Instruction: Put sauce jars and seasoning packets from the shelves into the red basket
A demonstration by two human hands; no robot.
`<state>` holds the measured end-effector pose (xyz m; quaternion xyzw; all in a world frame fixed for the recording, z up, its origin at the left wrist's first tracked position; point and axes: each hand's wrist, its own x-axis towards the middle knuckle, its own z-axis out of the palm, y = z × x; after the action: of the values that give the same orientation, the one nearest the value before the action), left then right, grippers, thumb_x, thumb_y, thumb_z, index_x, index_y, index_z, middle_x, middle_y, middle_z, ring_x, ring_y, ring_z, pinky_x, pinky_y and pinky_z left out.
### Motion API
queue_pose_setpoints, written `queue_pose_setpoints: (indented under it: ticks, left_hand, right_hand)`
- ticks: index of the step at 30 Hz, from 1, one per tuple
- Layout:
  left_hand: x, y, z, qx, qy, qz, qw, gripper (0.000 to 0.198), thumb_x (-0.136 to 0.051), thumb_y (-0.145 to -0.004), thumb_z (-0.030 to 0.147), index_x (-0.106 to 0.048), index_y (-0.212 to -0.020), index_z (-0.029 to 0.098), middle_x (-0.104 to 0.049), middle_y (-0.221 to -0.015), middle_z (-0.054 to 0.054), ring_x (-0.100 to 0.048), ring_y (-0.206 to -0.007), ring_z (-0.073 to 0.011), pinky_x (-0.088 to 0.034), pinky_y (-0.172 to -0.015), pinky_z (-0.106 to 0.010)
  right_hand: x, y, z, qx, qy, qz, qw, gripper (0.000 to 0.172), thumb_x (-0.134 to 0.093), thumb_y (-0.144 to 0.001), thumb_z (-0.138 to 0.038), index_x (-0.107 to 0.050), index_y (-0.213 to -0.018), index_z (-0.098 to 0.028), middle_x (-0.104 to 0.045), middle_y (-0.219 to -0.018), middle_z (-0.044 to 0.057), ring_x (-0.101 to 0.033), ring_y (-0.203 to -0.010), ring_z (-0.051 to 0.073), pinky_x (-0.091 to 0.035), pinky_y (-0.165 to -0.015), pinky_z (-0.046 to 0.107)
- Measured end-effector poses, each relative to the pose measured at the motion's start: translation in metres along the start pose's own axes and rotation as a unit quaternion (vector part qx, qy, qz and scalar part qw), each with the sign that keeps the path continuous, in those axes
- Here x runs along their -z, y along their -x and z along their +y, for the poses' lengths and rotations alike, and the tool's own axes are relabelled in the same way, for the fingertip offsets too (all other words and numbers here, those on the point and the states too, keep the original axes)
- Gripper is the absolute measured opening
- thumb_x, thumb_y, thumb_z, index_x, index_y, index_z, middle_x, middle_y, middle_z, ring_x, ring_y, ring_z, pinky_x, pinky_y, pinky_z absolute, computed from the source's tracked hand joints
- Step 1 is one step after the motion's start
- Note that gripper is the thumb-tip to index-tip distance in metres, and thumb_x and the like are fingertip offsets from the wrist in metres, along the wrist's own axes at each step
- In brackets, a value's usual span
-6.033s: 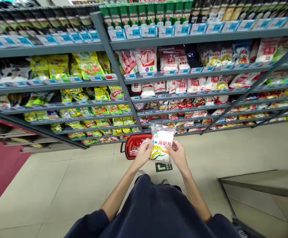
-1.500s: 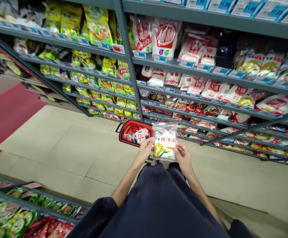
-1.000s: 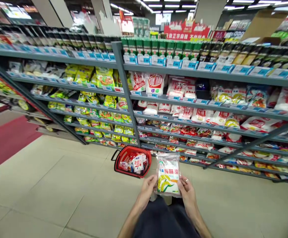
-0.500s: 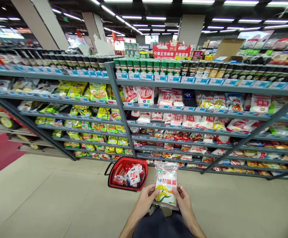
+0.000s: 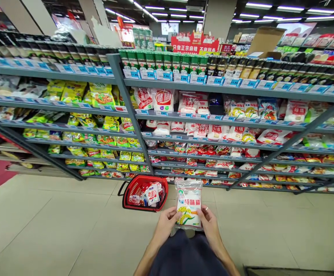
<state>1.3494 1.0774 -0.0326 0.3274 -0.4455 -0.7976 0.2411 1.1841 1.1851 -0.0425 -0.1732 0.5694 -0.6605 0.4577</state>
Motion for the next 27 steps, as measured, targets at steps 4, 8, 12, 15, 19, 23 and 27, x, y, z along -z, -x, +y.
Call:
queue_pose_setpoints:
  ticks: [4, 8, 12, 15, 19, 23, 27]
  left_hand:
    - [0.000, -0.005, -0.002, 0.003, -0.001, 0.011, 1.000, 0.056, -0.083, -0.076, 0.052, -0.077, -0.113, 0.010, -0.081, -0.102, -0.016, -0.077, -0.088, -0.0280, -0.060, -0.089, -0.041]
    - [-0.010, -0.018, -0.003, 0.019, -0.009, 0.003, 1.000, 0.058, -0.084, -0.075, 0.053, -0.077, -0.112, 0.009, -0.081, -0.099, -0.016, -0.077, -0.086, -0.0275, -0.061, -0.083, -0.037]
    - [-0.032, -0.035, -0.001, 0.035, -0.025, -0.070, 0.997, 0.060, -0.082, -0.076, 0.055, -0.077, -0.114, 0.009, -0.081, -0.100, -0.016, -0.077, -0.085, -0.0271, -0.060, -0.081, -0.035]
    - [-0.053, -0.047, 0.001, 0.043, -0.032, -0.121, 0.991, 0.059, -0.082, -0.076, 0.056, -0.078, -0.114, 0.010, -0.081, -0.098, -0.015, -0.077, -0.084, -0.0265, -0.058, -0.079, -0.034]
    - [-0.088, -0.059, -0.005, 0.048, -0.016, -0.129, 0.990, 0.060, -0.081, -0.076, 0.059, -0.078, -0.111, 0.010, -0.081, -0.100, -0.016, -0.076, -0.085, -0.0265, -0.058, -0.080, -0.033]
    - [-0.129, -0.065, -0.016, 0.047, 0.001, -0.117, 0.992, 0.056, -0.081, -0.078, 0.054, -0.078, -0.114, 0.011, -0.080, -0.104, -0.015, -0.076, -0.089, -0.0261, -0.057, -0.085, -0.034]
    - [-0.178, -0.071, -0.027, 0.030, -0.018, -0.049, 0.998, 0.055, -0.081, -0.077, 0.054, -0.079, -0.111, 0.011, -0.081, -0.102, -0.015, -0.076, -0.086, -0.0259, -0.058, -0.082, -0.033]
  right_hand:
    - [0.001, -0.003, -0.004, 0.022, -0.016, 0.019, 0.999, 0.046, -0.079, -0.082, -0.052, -0.069, -0.115, -0.021, -0.075, -0.119, 0.010, -0.071, -0.106, 0.028, -0.060, -0.088, 0.040]
    - [0.013, 0.002, -0.015, 0.033, -0.017, 0.047, 0.998, 0.049, -0.082, -0.079, -0.052, -0.069, -0.115, -0.021, -0.076, -0.119, 0.011, -0.071, -0.108, 0.029, -0.061, -0.090, 0.043]
    - [0.036, 0.017, -0.027, 0.040, 0.004, 0.116, 0.992, 0.050, -0.084, -0.077, -0.050, -0.070, -0.116, -0.023, -0.076, -0.120, 0.010, -0.070, -0.111, 0.027, -0.060, -0.094, 0.041]
    - [0.056, 0.024, -0.038, 0.039, 0.025, 0.147, 0.988, 0.047, -0.084, -0.078, -0.049, -0.070, -0.115, -0.024, -0.076, -0.118, 0.008, -0.070, -0.110, 0.026, -0.060, -0.095, 0.039]
    - [0.087, 0.025, -0.053, 0.039, 0.040, 0.170, 0.984, 0.047, -0.084, -0.077, -0.049, -0.070, -0.116, -0.024, -0.076, -0.119, 0.008, -0.072, -0.106, 0.026, -0.062, -0.090, 0.038]
    - [0.129, 0.016, -0.066, 0.034, 0.042, 0.172, 0.984, 0.050, -0.085, -0.075, -0.048, -0.071, -0.116, -0.023, -0.077, -0.117, 0.009, -0.072, -0.104, 0.026, -0.062, -0.088, 0.040]
    - [0.178, -0.005, -0.082, 0.021, 0.040, 0.137, 0.990, 0.052, -0.086, -0.073, -0.049, -0.071, -0.116, -0.024, -0.077, -0.117, 0.009, -0.071, -0.108, 0.026, -0.061, -0.093, 0.041]
